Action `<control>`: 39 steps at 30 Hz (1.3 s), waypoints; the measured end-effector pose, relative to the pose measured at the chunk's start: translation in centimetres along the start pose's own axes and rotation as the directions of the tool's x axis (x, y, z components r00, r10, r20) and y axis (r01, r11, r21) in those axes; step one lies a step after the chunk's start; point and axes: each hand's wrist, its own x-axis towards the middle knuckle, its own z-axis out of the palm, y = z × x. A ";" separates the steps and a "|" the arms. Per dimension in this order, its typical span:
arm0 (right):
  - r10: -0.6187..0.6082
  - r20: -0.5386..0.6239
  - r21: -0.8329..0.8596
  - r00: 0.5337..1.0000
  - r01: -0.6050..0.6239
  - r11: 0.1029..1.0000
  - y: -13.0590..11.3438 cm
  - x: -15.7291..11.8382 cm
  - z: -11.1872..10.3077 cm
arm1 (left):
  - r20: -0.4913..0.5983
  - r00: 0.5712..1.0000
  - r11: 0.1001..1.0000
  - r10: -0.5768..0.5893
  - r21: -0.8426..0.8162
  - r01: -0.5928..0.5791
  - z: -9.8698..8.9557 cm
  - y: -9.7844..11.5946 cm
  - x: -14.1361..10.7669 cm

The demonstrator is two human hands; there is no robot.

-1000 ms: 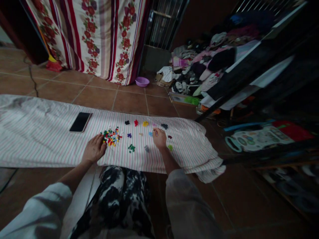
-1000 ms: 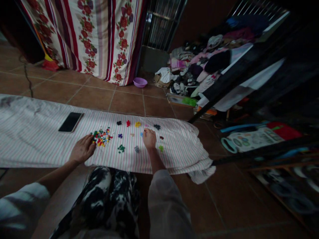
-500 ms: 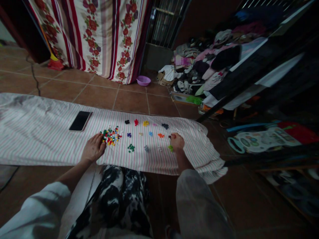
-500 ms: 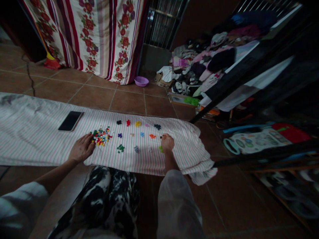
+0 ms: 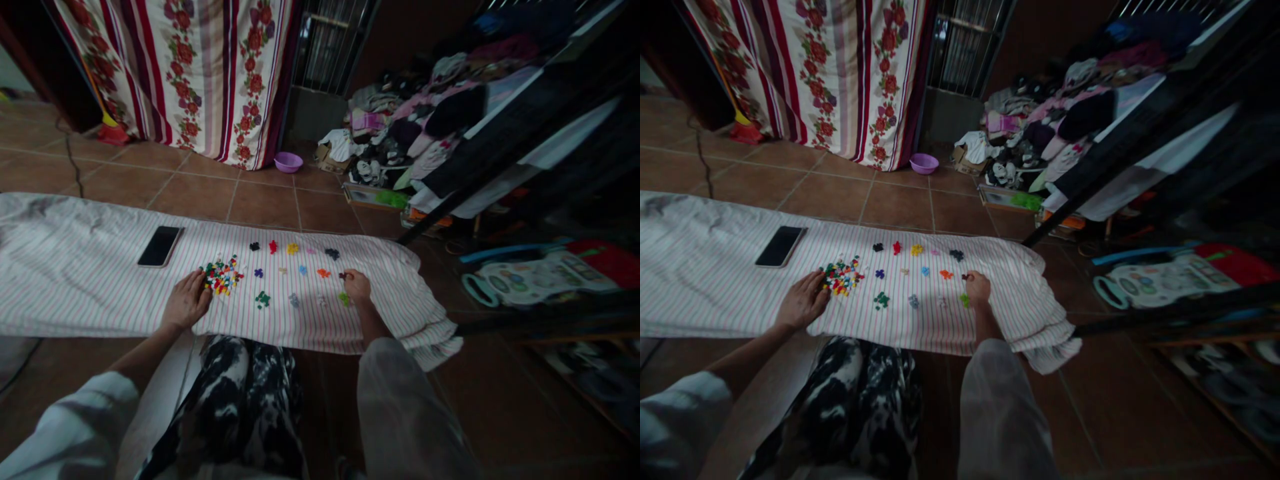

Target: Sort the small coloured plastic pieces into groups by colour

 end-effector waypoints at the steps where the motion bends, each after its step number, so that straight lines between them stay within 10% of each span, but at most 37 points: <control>1: -0.018 0.003 0.007 1.000 0.018 1.000 0.1 0.0 0.0 | 0.001 1.000 1.000 -0.005 -0.001 0.005 0.0 0.0 0.0; 18: -0.088 -0.148 0.104 0.985 0.104 0.989 -1.1 -0.3 -0.7 | 0.037 0.996 0.997 -0.077 -0.022 0.078 -0.1 0.2 0.0; 29: -0.330 -0.169 0.249 0.929 0.364 0.897 -9.4 -2.2 1.1 | 0.049 0.991 0.992 -0.127 -0.001 0.128 -0.5 0.7 0.2; 39: -0.600 0.050 0.345 0.798 0.550 0.760 -20.1 -5.7 5.2 | 0.052 0.988 0.989 -0.148 0.016 0.147 -0.7 1.0 0.4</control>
